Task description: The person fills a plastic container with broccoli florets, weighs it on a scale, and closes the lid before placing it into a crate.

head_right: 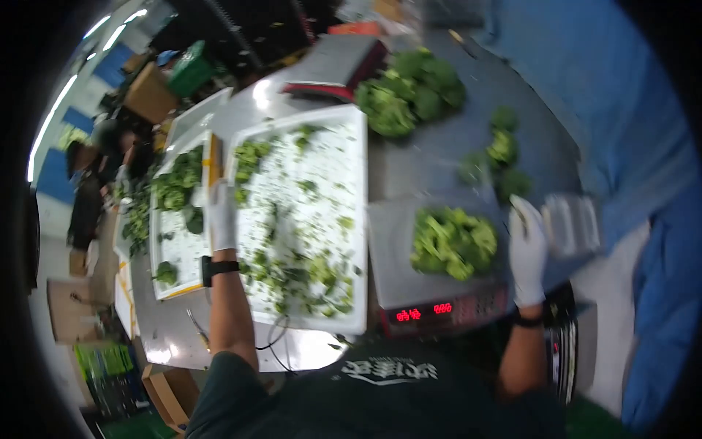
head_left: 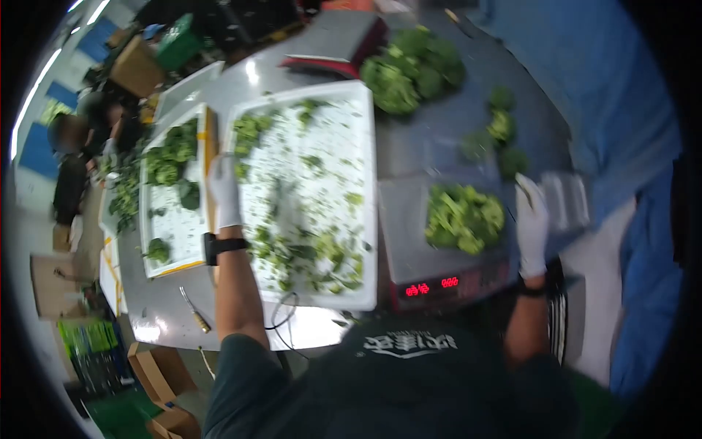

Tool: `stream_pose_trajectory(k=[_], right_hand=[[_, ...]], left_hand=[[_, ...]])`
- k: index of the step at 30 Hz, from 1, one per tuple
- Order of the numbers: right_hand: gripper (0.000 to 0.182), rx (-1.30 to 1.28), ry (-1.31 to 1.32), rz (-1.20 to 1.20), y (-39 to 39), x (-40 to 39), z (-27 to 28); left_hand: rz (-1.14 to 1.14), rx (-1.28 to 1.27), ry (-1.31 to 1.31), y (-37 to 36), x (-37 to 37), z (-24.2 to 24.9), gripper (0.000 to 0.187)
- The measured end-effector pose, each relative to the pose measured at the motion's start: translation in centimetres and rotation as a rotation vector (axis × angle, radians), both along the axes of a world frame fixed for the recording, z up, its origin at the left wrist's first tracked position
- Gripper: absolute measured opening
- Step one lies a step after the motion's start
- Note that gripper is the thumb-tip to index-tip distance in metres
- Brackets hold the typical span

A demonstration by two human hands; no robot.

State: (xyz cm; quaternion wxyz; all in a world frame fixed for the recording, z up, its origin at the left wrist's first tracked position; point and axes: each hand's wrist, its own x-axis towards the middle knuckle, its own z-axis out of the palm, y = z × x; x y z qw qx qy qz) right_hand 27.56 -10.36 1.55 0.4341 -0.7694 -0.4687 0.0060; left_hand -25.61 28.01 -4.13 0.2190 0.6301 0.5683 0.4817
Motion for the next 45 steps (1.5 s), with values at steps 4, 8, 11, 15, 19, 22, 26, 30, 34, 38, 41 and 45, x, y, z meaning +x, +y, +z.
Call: stream_pose_trajectory(k=[4, 8, 11, 15, 19, 22, 26, 30, 34, 38, 41, 45], right_hand=[[0.025, -0.083, -0.036, -0.042, 0.2, 0.0, -0.5], [0.029, -0.107, 0.09, -0.034, 0.6, 0.0, -0.6], [0.03, -0.123, 0.136, -0.064, 0.6, -0.1, -0.6], [0.031, -0.145, 0.142, -0.101, 0.6, 0.1, -0.8], [0.029, -0.093, 0.064, -0.064, 0.7, -0.2, -1.0], [0.027, -0.055, 0.052, -0.073, 0.9, -0.7, -0.1], [0.027, -0.023, -0.003, -0.069, 0.3, -0.2, 0.3], [0.028, 0.032, 0.092, -0.102, -0.1, -0.6, 0.6], [0.029, 0.054, 0.098, -0.05, -0.2, -0.5, 0.4], [0.028, 0.086, 0.123, -0.027, -0.4, -0.8, 0.6], [0.027, 0.102, 0.12, -0.018, -0.6, -0.9, 0.8], [0.026, 0.122, 0.155, 0.003, -1.0, -0.3, 0.1]], left_hand=[[-0.012, -0.015, -0.065, 2.3, 3.0, -0.4, 0.027], [-0.079, 0.028, 0.18, 5.9, 7.1, -1.7, 0.024], [-0.168, 0.002, 0.229, 8.2, 11.4, -2.4, 0.024], [-0.219, -0.031, 0.597, 8.8, 17.6, -1.7, 0.038], [-0.228, 0.021, 0.947, 9.6, 20.9, -4.1, 0.037], [-0.136, 0.072, 0.961, 11.6, 20.0, -7.8, 0.036], [-0.212, 0.109, 0.746, 6.7, 18.1, -4.0, 0.029], [-0.214, 0.288, 0.629, 0.8, 16.5, -0.6, 0.022], [-0.432, 0.401, 0.377, -7.9, 19.5, 3.7, 0.022], [-0.832, 0.348, 0.145, -19.2, 25.5, 10.0, 0.029], [-0.968, 0.539, 0.335, -24.8, 29.1, 11.3, 0.039], [-1.027, 0.627, 0.548, -26.4, 32.9, 9.1, 0.037]])
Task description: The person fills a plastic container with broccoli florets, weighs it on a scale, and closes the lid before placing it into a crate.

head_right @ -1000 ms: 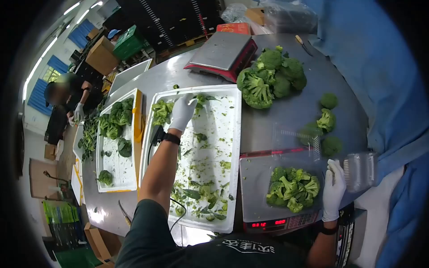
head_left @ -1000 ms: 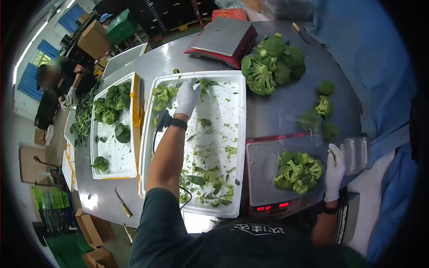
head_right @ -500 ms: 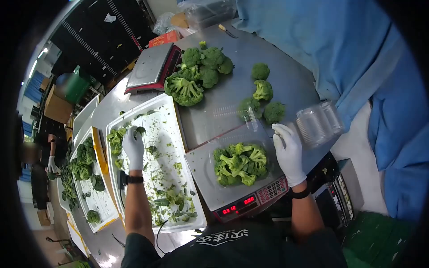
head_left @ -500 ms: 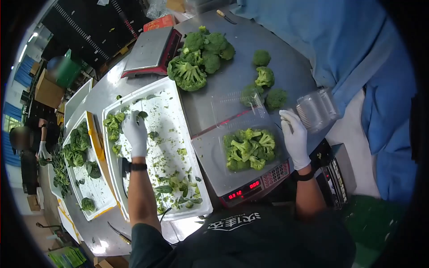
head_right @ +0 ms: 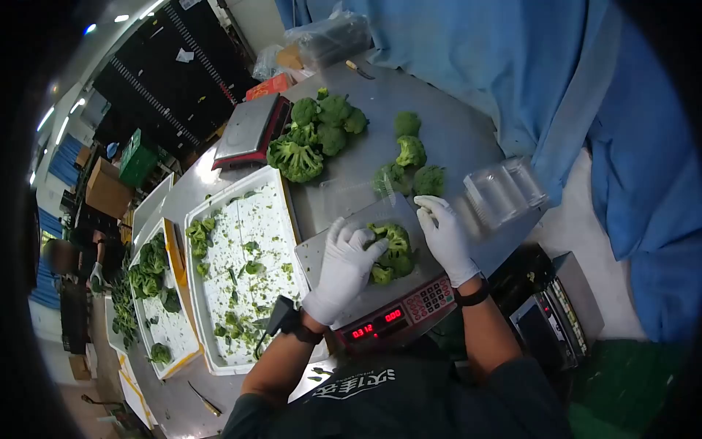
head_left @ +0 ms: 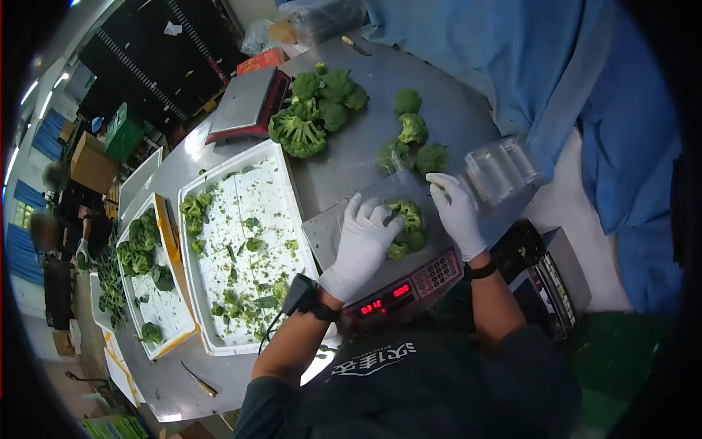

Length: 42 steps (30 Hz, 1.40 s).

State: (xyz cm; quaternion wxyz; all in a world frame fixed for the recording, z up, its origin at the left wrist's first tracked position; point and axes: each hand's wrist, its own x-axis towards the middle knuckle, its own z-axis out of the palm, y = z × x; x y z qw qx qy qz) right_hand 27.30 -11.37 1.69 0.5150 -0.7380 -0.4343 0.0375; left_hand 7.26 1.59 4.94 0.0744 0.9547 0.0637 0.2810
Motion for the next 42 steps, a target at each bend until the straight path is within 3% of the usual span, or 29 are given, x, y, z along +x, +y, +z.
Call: stream_pose_trajectory(k=[2, 7, 9, 13, 15, 17, 19, 21, 23, 25, 27, 28, 29, 32, 33, 35, 39, 42], right_hand=[[0.026, 0.015, 0.026, 0.012, 0.2, 0.5, -0.5], [0.026, 0.013, 0.282, 0.038, 2.0, 2.7, -1.6], [0.028, -0.025, 0.29, 0.027, 3.4, 3.8, -2.2], [0.041, -0.148, 0.342, 0.008, 6.6, 5.0, -2.9], [0.047, -0.241, 0.291, 0.006, 7.9, 5.0, -2.6], [0.053, -0.341, 0.241, 0.005, 9.1, 5.2, -2.9], [0.062, -0.324, 0.188, 0.012, 10.2, 5.5, -3.9], [0.067, -0.296, 0.131, 0.033, 11.0, 6.0, -4.9], [0.061, -0.375, 0.279, 0.139, 11.0, 6.0, -4.0], [0.056, -0.268, 0.293, 0.16, 10.5, 5.4, -3.4], [0.052, -0.154, 0.305, 0.172, 9.5, 4.7, -2.0], [0.048, -0.025, 0.277, 0.219, 8.3, 4.0, -0.8], [0.046, 0.106, 0.248, 0.263, 6.9, 3.2, 0.2], [0.045, 0.023, 0.062, 0.348, 2.0, 1.5, 2.5], [0.045, 0.022, 0.062, 0.35, 0.6, 1.3, 2.5], [0.041, -0.061, -0.177, 0.396, -1.8, 0.8, 2.4], [0.028, -0.145, -0.057, 0.387, -5.2, -1.5, 1.2], [0.027, -0.123, 0.191, 0.345, -6.2, -2.6, 0.2]], left_hand=[[-0.013, -0.047, 0.05, -0.2, 0.5, -2.1, 0.041], [-0.008, -0.219, -0.013, 0.0, -1.4, 1.1, 0.045], [0.141, -0.362, -0.195, 0.6, -3.3, 1.3, 0.043], [0.243, -0.476, -0.283, 2.0, -7.8, -0.6, 0.037], [0.363, -0.768, -0.302, 1.7, -10.0, -2.3, 0.032], [0.427, -0.803, -0.314, 0.8, -11.5, -3.3, 0.029], [0.541, -1.213, -0.217, -0.3, -12.9, -3.7, 0.03], [0.527, -1.237, -0.239, -1.2, -13.4, -4.6, 0.029], [0.501, -1.243, -0.135, -1.8, -13.5, -5.0, 0.031], [0.486, -1.22, -0.072, -2.2, -13.5, -4.9, 0.039], [0.402, -1.506, -0.063, -2.6, -13.0, -4.1, 0.051], [0.409, -1.559, -0.052, -2.7, -12.7, -3.7, 0.07], [0.414, -1.563, -0.055, -2.6, -12.6, -3.6, 0.07], [0.375, -1.782, 0.011, -1.7, -12.2, -3.9, 0.09], [0.376, -1.783, 0.009, -1.5, -12.1, -3.9, 0.09], [0.346, -1.899, 0.053, -1.0, -11.4, -3.3, 0.075], [0.378, -1.818, 0.087, -1.4, -9.8, -2.2, 0.06], [0.352, -1.848, 0.093, -1.0, -9.7, -3.7, 0.037]])
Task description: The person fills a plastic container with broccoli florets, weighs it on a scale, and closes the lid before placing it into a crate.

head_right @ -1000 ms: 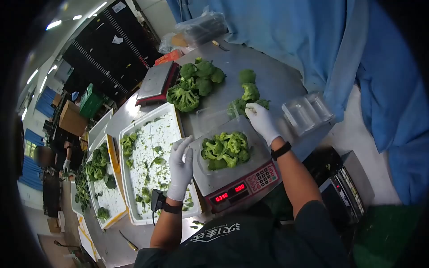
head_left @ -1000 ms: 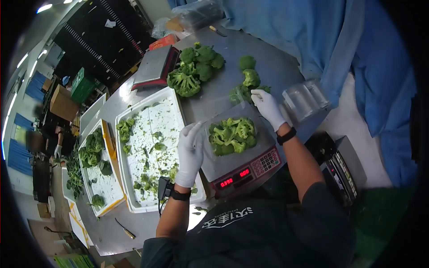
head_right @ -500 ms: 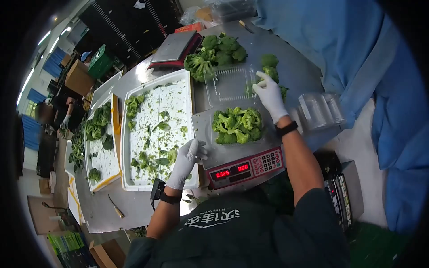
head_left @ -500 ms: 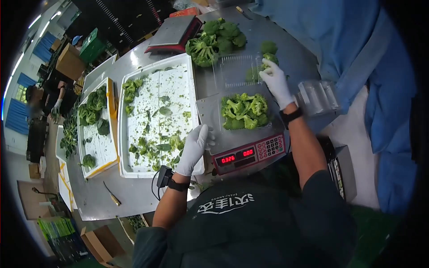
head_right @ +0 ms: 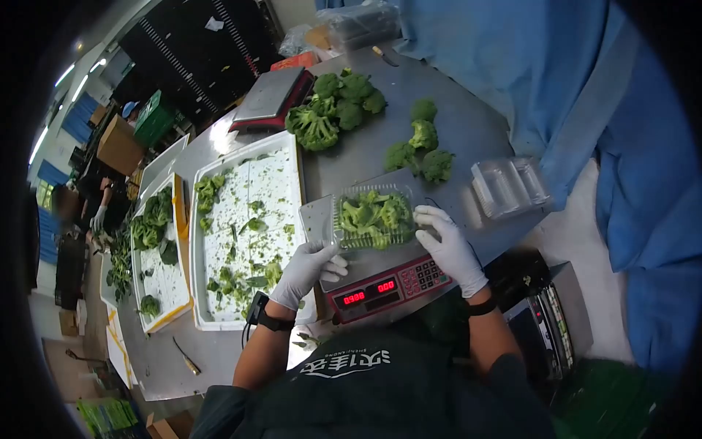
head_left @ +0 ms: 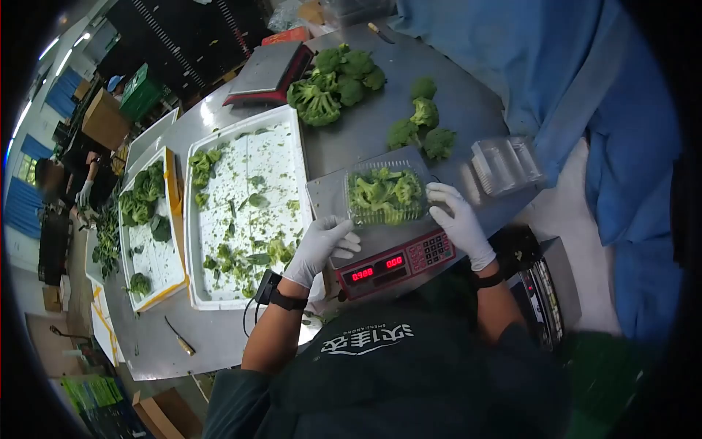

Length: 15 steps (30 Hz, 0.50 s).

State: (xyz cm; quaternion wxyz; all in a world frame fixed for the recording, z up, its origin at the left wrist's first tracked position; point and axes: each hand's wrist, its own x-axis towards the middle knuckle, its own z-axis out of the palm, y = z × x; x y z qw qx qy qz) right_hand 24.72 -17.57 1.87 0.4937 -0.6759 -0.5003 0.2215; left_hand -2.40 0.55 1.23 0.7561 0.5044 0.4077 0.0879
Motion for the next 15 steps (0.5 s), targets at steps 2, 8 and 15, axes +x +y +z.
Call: stream_pose_trajectory(k=[2, 8, 15], right_hand=[[0.03, -0.039, 0.184, -0.076, 0.0, -1.2, -0.7], [0.015, -0.177, 0.538, -0.286, 0.0, -2.7, -1.7], [0.034, -0.228, 0.68, -0.242, 0.3, -3.6, -3.4]], left_hand=[[-0.01, -0.013, 0.001, 0.0, 0.2, -0.1, 0.036], [0.014, -0.144, -0.033, 0.0, 0.6, -1.0, 0.025], [0.022, -0.004, -0.081, -0.9, 0.0, -2.1, 0.023]])
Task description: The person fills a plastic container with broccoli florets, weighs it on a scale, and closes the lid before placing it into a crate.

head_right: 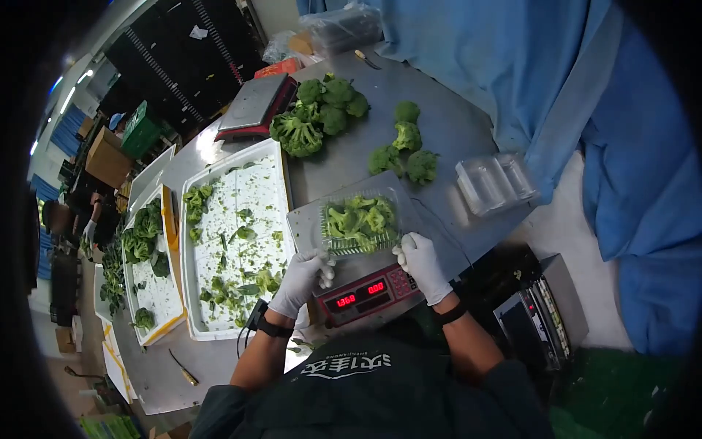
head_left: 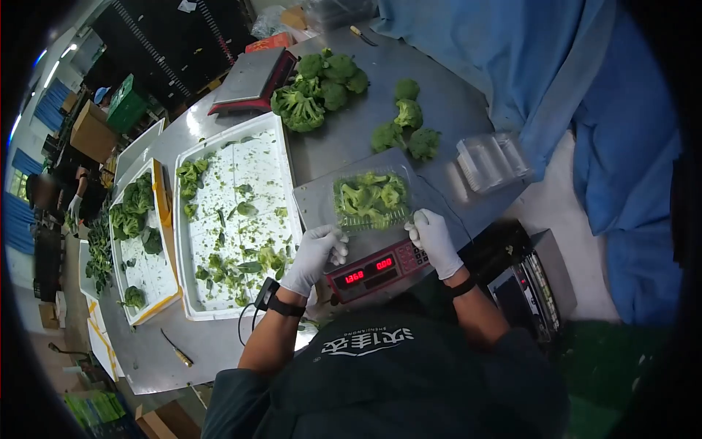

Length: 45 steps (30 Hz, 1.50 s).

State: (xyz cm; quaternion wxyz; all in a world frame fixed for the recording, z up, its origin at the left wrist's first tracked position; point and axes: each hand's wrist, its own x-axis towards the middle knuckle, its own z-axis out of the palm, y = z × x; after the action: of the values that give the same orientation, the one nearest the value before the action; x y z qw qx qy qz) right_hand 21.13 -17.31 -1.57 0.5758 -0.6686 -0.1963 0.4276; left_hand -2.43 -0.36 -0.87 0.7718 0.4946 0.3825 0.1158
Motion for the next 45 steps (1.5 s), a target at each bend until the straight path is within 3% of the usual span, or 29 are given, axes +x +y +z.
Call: stream_pose_trajectory(k=[5, 8, 10, 13, 16, 18, 22, 25, 26, 28, 30, 32, 33, 37, 38, 42, 45], right_hand=[[0.03, -0.021, 0.227, 0.135, -0.4, 0.7, 3.3], [0.028, -0.04, 0.073, 0.139, -0.3, -0.1, 3.1], [0.025, -0.038, 0.03, 0.063, -0.9, -1.1, 2.4], [0.023, 0.204, 0.281, -0.13, -3.9, -5.0, 1.8], [0.022, 0.18, 0.162, -0.278, -7.2, -9.7, 3.8], [0.02, 0.186, 0.175, -0.32, -9.0, -12.4, 6.1], [0.018, 0.112, -0.049, -0.316, -13.0, -15.7, 11.4], [0.019, 0.0, -0.066, -0.194, -16.4, -17.9, 14.7], [0.019, 0.002, -0.068, -0.201, -16.9, -18.7, 15.2], [0.017, -0.018, -0.045, -0.105, -17.4, -20.9, 15.6], [0.021, 0.014, 0.075, -0.146, -18.1, -22.7, 14.3], [0.025, -0.061, -0.228, -0.258, -20.1, -24.0, 13.3], [0.035, -0.078, -0.297, -0.332, -21.8, -24.7, 12.4], [0.017, -0.271, -0.121, -0.465, -29.1, -28.8, 11.8], [0.028, -0.237, -0.032, -0.469, -30.4, -29.9, 11.1], [0.03, -0.185, 0.068, -0.458, -33.8, -33.0, 7.5], [0.027, -0.286, -0.038, -0.499, -36.9, -34.6, 4.5]], left_hand=[[-0.061, 0.067, 0.014, 0.0, -1.3, -0.2, 0.023], [-0.077, 0.099, -0.026, -1.1, -1.7, 0.5, 0.023], [-0.155, 0.118, -0.034, -1.3, -2.1, 0.5, 0.023], [-0.207, 0.12, -0.06, -2.8, -4.0, 1.1, 0.023], [-0.394, 0.009, -0.141, -3.2, -6.6, 0.8, 0.024], [-0.507, -0.049, -0.172, -3.3, -8.4, 1.0, 0.028], [-0.808, 0.035, -0.117, -1.6, -10.7, 2.2, 0.039], [-0.572, 0.41, -0.255, -2.4, -10.4, 3.3, 0.07], [-0.579, 0.412, -0.258, -3.9, -9.2, 3.7, 0.07], [-0.762, -0.045, -0.675, -8.0, -7.0, 4.3, 0.082], [-0.834, -0.463, -0.508, -11.6, -7.2, 3.2, 0.096], [-0.801, -0.528, -0.523, -15.1, -7.5, 0.6, 0.093], [-0.772, -0.485, -0.528, -16.5, -7.6, 0.0, 0.091], [-0.73, -0.559, -0.442, -21.3, -8.2, -1.9, 0.083], [-0.759, -0.611, -0.488, -22.4, -8.0, -1.9, 0.082], [-0.829, -0.517, -0.395, -27.0, -8.7, -2.7, 0.086], [-0.927, -0.38, -0.404, -30.1, -8.3, -0.9, 0.088]])
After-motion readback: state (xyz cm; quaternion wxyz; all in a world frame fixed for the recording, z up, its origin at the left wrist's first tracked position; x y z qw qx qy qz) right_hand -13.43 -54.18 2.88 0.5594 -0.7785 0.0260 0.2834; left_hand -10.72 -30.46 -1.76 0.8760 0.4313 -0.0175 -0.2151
